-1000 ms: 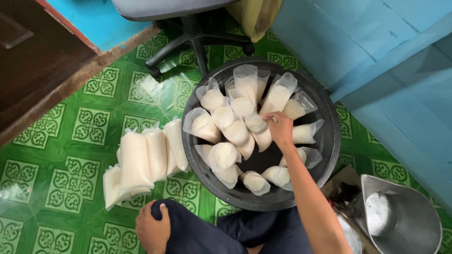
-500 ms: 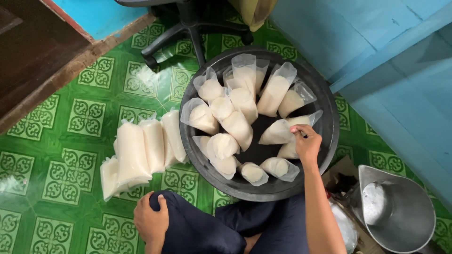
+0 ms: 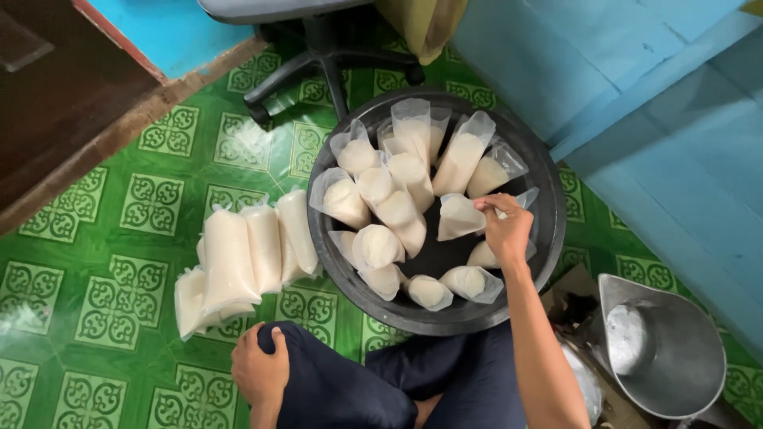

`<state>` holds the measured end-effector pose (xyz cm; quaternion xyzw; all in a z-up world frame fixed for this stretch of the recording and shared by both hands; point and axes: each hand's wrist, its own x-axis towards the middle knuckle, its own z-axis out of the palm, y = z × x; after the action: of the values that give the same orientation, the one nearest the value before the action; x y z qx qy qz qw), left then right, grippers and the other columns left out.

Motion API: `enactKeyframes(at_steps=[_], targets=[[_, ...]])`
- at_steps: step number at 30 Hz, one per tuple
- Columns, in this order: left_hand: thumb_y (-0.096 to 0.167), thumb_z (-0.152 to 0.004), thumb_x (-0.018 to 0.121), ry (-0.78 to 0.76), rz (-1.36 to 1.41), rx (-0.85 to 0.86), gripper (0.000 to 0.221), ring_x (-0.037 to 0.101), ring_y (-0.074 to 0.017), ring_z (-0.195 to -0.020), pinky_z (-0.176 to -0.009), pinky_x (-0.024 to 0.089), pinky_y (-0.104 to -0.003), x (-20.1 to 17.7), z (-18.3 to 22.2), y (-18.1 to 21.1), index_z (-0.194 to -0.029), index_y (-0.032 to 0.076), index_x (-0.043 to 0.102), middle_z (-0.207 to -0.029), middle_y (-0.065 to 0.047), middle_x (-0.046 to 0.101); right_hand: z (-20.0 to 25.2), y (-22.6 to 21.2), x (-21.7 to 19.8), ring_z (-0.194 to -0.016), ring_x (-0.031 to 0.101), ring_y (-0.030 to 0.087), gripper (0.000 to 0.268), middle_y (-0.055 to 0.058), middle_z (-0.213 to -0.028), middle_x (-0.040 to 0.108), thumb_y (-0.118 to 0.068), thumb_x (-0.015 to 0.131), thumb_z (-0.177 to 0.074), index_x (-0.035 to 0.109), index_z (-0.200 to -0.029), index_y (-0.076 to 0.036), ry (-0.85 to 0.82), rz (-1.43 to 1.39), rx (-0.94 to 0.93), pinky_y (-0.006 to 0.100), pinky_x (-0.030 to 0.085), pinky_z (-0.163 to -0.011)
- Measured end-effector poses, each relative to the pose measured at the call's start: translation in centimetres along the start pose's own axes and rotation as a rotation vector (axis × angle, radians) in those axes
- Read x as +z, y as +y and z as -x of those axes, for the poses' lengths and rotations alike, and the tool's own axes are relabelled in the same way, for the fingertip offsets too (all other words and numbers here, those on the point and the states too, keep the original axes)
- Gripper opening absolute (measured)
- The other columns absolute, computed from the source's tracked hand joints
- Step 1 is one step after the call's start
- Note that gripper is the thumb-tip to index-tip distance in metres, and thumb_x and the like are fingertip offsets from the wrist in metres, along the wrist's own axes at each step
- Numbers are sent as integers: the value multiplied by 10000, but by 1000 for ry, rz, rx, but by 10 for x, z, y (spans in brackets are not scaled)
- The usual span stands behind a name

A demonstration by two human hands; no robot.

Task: The person seals plastic bags filled with a white liquid by hand using thin white ties, then transfers the sealed bags from a large black tub to a pile on the floor.

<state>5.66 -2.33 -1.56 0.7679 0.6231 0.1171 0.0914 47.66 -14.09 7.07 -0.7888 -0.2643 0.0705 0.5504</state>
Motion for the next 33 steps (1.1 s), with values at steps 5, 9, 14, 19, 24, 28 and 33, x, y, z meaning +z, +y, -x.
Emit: enactKeyframes(at_steps=[5, 9, 14, 19, 24, 28, 33], targets=[[284, -831, 648, 93, 143, 196, 354, 630, -325, -968, -861, 495, -414, -12, -7, 13, -1124, 85, 634, -1108, -99, 677, 15, -59, -28, -802, 586, 165, 197, 49, -868, 660, 167, 589, -763, 702, -850, 31, 20, -46, -177, 319, 465, -947], [254, -815, 669, 159, 224, 291, 345, 631, -331, -949, -854, 489, -416, -27, -7, 28, -1105, 73, 626, -1100, -110, 675, 29, -109, -50, -798, 581, 159, 193, 43, -858, 656, 177, 607, -755, 695, -845, 31, 29, -69, -287, 335, 455, -1008], [162, -792, 700, 57, 655, 457, 421, 594, -270, -1088, -953, 464, -370, -81, 13, 103, -1185, 59, 590, -1200, -98, 628, 65, -172, -75, -813, 578, 163, 207, 45, -844, 628, 214, 606, -724, 674, -813, 39, 28, -162, -396, 312, 478, -997], [293, -755, 763, -226, 997, 703, 784, 496, -327, -1262, -1072, 410, -432, -128, 55, 181, -1372, 4, 377, -1362, -182, 469, 114, -201, -86, -770, 550, 138, 240, 48, -865, 614, 208, 596, -673, 684, -795, 21, -26, -170, -400, 262, 455, -802], [385, -627, 871, -209, 1271, 777, 1052, 634, -341, -1148, -982, 522, -411, -166, 97, 219, -1415, 8, 285, -1321, -194, 533, 162, -230, -92, -794, 592, 146, 247, 53, -870, 634, 172, 645, -637, 712, -788, -12, -69, -134, -427, 239, 482, -707], [228, -595, 884, -135, 1302, 566, 827, 744, -251, -855, -727, 619, -326, -160, 108, 214, -1263, -2, 455, -1056, -148, 703, 173, -239, -96, -725, 564, 143, 181, 53, -772, 623, 25, 761, -595, 729, -771, -2, -68, -78, -480, 249, 482, -691], [192, -612, 835, -223, 1403, 696, 715, 740, -241, -800, -685, 610, -314, -182, 96, 201, -1226, -25, 540, -986, -140, 733, 169, -240, -107, -654, 561, 119, 305, 22, -725, 650, -106, 899, -496, 698, -707, -14, -184, -56, -361, 246, 479, -657]])
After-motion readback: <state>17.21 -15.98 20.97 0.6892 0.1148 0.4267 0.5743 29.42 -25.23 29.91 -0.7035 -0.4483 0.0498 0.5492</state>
